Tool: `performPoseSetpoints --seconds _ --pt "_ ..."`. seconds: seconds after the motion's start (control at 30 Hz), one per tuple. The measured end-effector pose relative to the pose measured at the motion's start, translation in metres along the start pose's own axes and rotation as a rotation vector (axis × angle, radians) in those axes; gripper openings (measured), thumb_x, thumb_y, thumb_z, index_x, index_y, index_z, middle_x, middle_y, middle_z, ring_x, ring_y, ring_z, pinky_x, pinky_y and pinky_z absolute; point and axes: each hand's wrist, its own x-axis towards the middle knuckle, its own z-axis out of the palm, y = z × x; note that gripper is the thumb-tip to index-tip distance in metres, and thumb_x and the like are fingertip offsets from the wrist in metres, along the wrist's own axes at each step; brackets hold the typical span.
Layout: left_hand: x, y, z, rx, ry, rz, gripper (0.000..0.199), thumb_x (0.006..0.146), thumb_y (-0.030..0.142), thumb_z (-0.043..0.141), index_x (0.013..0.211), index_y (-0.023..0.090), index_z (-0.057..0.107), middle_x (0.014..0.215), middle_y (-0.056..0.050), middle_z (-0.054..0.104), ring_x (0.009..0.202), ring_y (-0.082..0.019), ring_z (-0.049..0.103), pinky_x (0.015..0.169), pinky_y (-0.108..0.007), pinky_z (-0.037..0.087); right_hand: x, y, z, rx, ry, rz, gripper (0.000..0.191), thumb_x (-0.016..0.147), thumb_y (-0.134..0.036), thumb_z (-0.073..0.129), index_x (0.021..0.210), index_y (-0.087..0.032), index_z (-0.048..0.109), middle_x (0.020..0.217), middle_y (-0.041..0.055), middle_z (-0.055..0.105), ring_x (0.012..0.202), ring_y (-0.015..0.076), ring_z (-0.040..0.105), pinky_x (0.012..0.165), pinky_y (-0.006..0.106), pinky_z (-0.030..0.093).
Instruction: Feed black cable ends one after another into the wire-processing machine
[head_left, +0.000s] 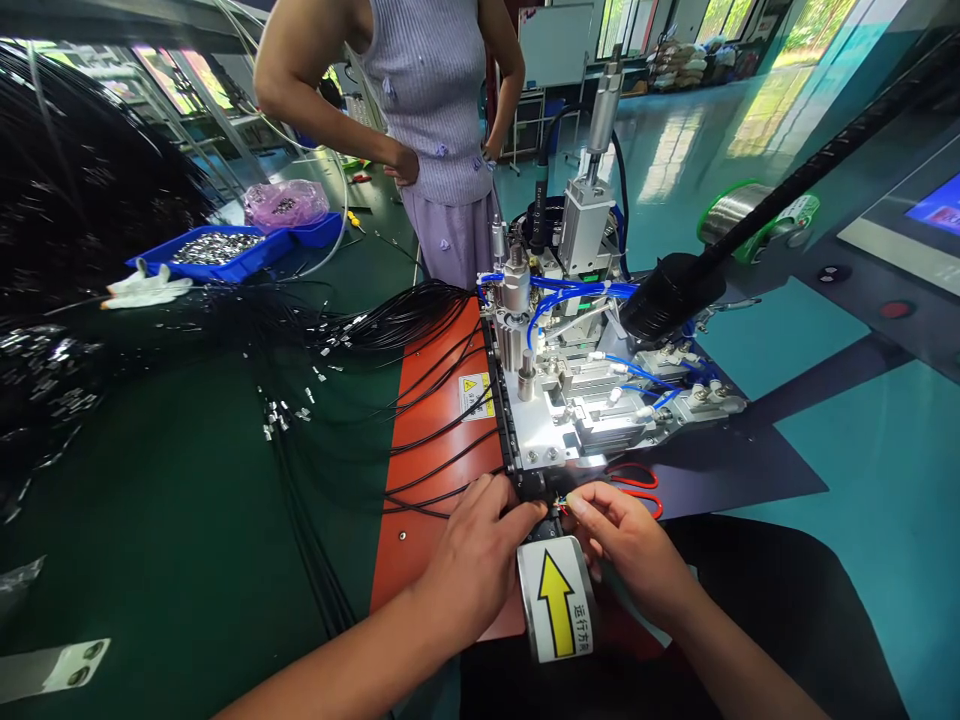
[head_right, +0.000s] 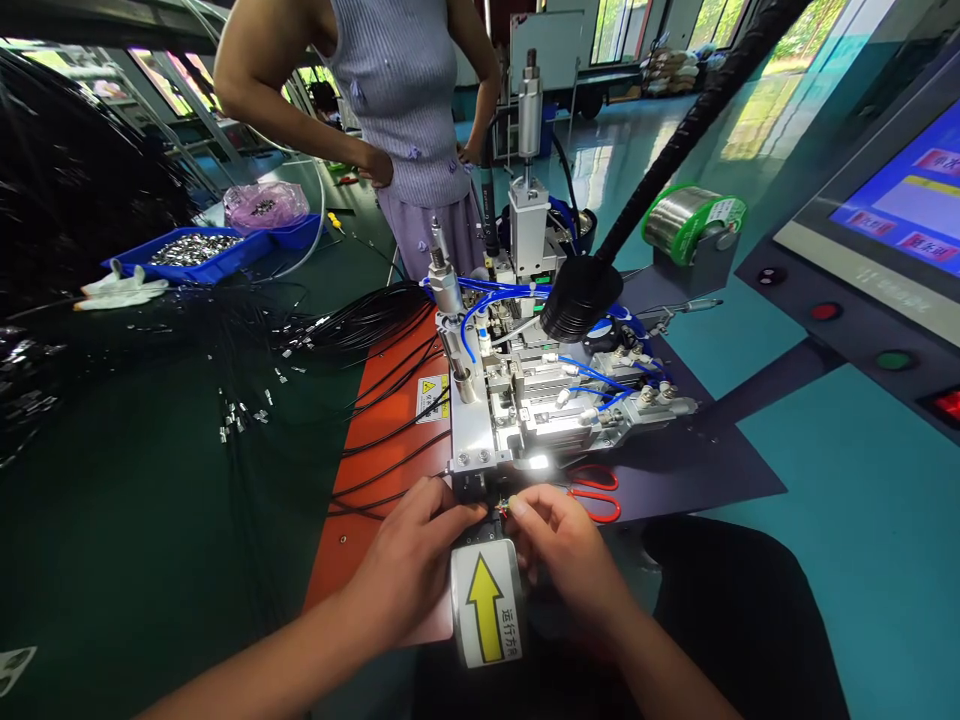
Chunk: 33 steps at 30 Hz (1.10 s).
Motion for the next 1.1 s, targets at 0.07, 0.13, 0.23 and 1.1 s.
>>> performPoseSetpoints --seconds 0.07,0.13,0.23,1.1 --pt "0.0 0.0 0.0 0.003 0.014 0.008 0.022 0.094 0.012 0.054 0.111 0.02 0.065 0.09 -0.007 0.052 0.083 -0.021 0.048 0.067 -0.03 0.04 0.0 0.001 -0.001 0.003 0.002 0.014 0.031 0.092 -0.05 0.061 0.087 -0.019 0.06 0.062 -0.0037 0.057 0.047 0.0091 0.048 0.043 0.021 0.039" --pt "0.001 0.0 0.0 -0.002 0.034 0.021 0.022 0.094 0.012 0.054 0.112 0.021 0.065 0.089 -0.006 0.052 0.082 -0.021 0.048 0.066 -0.029 0.039 0.0 0.0 -0.003 -0.016 0.006 0.005 0.031 0.093 -0.05 0.059 0.089 -0.019 0.061 0.066 -0.0025 0.059 0.049 0.0099 0.049 0.044 0.021 0.04" --pt "0.0 0.0 0.0 -0.015 0.041 0.029 0.022 0.094 0.013 0.054 0.112 0.02 0.065 0.091 -0.006 0.053 0.083 -0.021 0.049 0.067 -0.029 0.04 0.0 -0.004 -0.004 -0.137 0.035 -0.059 0.032 0.095 -0.051 0.056 0.091 -0.02 0.061 0.065 -0.0021 0.059 0.051 0.0119 0.052 0.047 0.023 0.043" --pt "0.0 -0.001 -0.001 0.05 -0.008 0.04 0.029 0.089 0.007 0.056 0.114 0.02 0.065 0.093 -0.007 0.054 0.084 -0.022 0.049 0.068 -0.031 0.043 -0.001 -0.011 0.001 -0.291 0.049 -0.062 0.029 0.096 -0.049 0.053 0.084 -0.022 0.057 0.058 -0.0052 0.049 0.047 0.0119 0.047 0.042 0.022 0.037"
